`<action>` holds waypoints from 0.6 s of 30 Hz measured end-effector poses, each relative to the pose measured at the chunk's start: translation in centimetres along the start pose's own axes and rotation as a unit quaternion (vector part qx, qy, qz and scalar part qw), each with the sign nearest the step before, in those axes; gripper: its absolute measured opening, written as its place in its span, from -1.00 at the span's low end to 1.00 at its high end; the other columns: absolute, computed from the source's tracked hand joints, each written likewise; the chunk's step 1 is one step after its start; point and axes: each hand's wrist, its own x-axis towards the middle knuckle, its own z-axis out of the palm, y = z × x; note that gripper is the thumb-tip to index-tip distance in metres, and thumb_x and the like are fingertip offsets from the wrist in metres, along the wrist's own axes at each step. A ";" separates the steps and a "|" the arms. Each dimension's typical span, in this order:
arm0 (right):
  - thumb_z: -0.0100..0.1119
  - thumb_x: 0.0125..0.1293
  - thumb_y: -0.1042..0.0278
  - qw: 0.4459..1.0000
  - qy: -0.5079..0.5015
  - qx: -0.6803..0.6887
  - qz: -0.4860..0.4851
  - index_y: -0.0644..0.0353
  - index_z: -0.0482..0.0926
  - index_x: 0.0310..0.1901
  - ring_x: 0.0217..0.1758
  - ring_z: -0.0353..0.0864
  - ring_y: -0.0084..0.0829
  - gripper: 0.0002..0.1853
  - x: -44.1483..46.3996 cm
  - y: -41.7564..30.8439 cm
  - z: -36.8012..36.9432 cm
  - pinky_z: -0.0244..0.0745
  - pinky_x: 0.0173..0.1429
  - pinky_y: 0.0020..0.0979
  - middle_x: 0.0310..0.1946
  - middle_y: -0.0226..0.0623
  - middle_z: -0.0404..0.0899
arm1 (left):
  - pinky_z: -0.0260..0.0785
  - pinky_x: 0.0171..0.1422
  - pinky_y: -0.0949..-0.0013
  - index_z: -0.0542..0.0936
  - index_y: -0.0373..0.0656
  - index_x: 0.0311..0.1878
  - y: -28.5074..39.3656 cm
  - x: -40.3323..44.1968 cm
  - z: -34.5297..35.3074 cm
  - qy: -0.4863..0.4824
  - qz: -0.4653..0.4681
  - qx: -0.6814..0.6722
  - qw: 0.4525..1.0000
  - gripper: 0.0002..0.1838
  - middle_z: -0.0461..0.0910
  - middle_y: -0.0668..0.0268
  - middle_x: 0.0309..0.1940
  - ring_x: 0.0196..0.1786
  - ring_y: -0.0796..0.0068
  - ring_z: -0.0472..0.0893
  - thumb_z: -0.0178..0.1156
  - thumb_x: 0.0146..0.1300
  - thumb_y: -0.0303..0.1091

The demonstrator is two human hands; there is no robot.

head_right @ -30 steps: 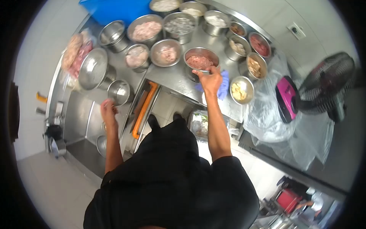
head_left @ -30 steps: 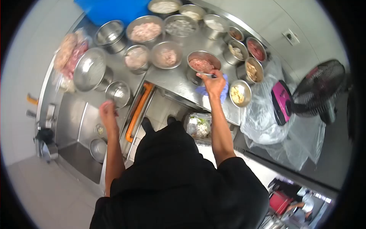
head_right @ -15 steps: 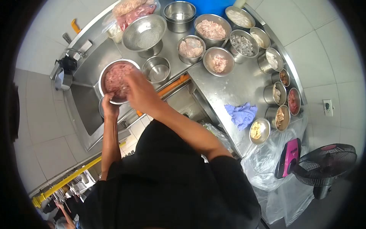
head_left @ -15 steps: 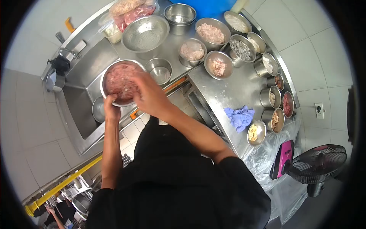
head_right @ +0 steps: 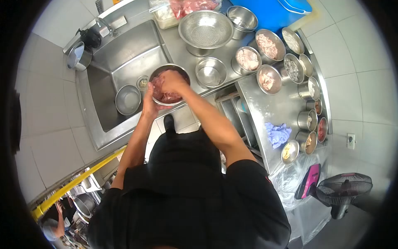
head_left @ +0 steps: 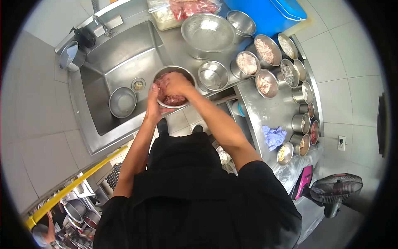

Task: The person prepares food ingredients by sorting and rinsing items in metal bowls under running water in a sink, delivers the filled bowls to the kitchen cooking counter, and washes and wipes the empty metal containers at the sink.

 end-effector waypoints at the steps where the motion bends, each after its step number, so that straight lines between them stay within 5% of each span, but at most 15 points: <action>1: 0.28 -0.16 0.36 0.998 -0.021 0.054 0.012 0.20 0.63 -0.29 -0.35 0.61 -0.28 -0.70 -0.1 -1.0 -1.4 0.50 -0.16 -0.37 -0.41 -0.15 0.63 | 0.53 -0.12 -0.05 0.17 -0.09 0.33 0.4 0.7 -0.3 -0.015 0.011 0.022 1.000 -0.10 0.37 0.04 0.17 0.08 0.04 0.52 -0.12 0.12 0.45; 2: 0.29 -0.23 0.45 0.988 -0.019 0.152 -0.005 0.20 0.62 -0.29 -0.37 0.58 -0.41 -0.68 0.5 -1.4 -1.6 0.47 -0.21 -0.45 -0.41 -0.24 0.64 | 0.52 -0.11 -0.08 0.12 -0.09 0.35 0.6 1.2 -0.5 -0.032 0.022 0.045 0.998 -0.05 0.32 0.02 0.22 0.12 0.02 0.49 -0.15 0.10 0.49; 9: 0.31 -0.23 0.46 0.991 0.125 0.037 0.030 0.17 0.64 -0.26 -0.35 0.58 -0.45 -0.65 -1.0 -2.1 -7.1 0.50 -0.21 -0.44 -0.41 -0.31 0.65 | 0.43 -0.01 -0.21 0.05 -0.11 0.38 1.5 4.7 1.0 -0.136 -0.020 0.017 0.990 -0.03 0.21 0.02 0.29 0.20 -0.05 0.40 -0.18 0.12 0.49; 11: 0.28 -0.19 0.47 0.985 0.146 0.095 0.022 0.19 0.63 -0.28 -0.46 0.56 -0.49 -0.70 -3.6 -2.5 -9.3 0.50 -0.39 -0.43 -0.49 -0.34 0.62 | 0.44 -0.03 -0.20 0.05 -0.10 0.37 1.1 5.1 1.6 -0.136 -0.029 0.011 0.990 -0.05 0.22 0.02 0.29 0.20 -0.05 0.41 -0.18 0.13 0.48; 13: 0.30 -0.18 0.41 0.961 0.140 0.141 0.194 0.17 0.62 -0.31 -0.43 0.61 -0.41 -0.72 -5.6 -2.8 -11.2 0.50 -0.29 -0.40 -0.51 -0.26 0.60 | 0.45 -0.04 -0.20 0.06 -0.09 0.37 0.8 5.4 1.9 -0.129 -0.031 0.004 0.991 -0.06 0.22 0.02 0.29 0.19 -0.04 0.41 -0.17 0.13 0.47; 15: 0.27 -0.11 0.41 0.966 0.202 0.093 0.130 0.17 0.60 -0.37 -0.44 0.60 -0.41 -0.80 -5.4 1.8 -10.6 0.50 -0.33 -0.35 -0.56 -0.28 0.55 | 0.55 -0.20 -0.11 -0.01 0.05 0.37 0.5 5.5 1.2 -0.114 -0.018 -0.011 0.993 -0.06 0.12 0.05 0.32 0.19 -0.07 0.40 -0.08 0.08 0.47; 18: 0.23 -0.04 0.34 0.950 0.186 0.082 0.237 0.17 0.61 -0.34 -0.42 0.61 -0.29 -0.81 -3.7 9.5 -8.8 0.50 -0.30 -0.32 -0.52 -0.20 0.59 | 0.58 -0.26 -0.03 0.00 0.04 0.36 0.3 5.6 0.5 -0.087 0.007 0.012 0.996 -0.06 0.14 0.05 0.30 0.19 -0.06 0.40 -0.06 0.08 0.46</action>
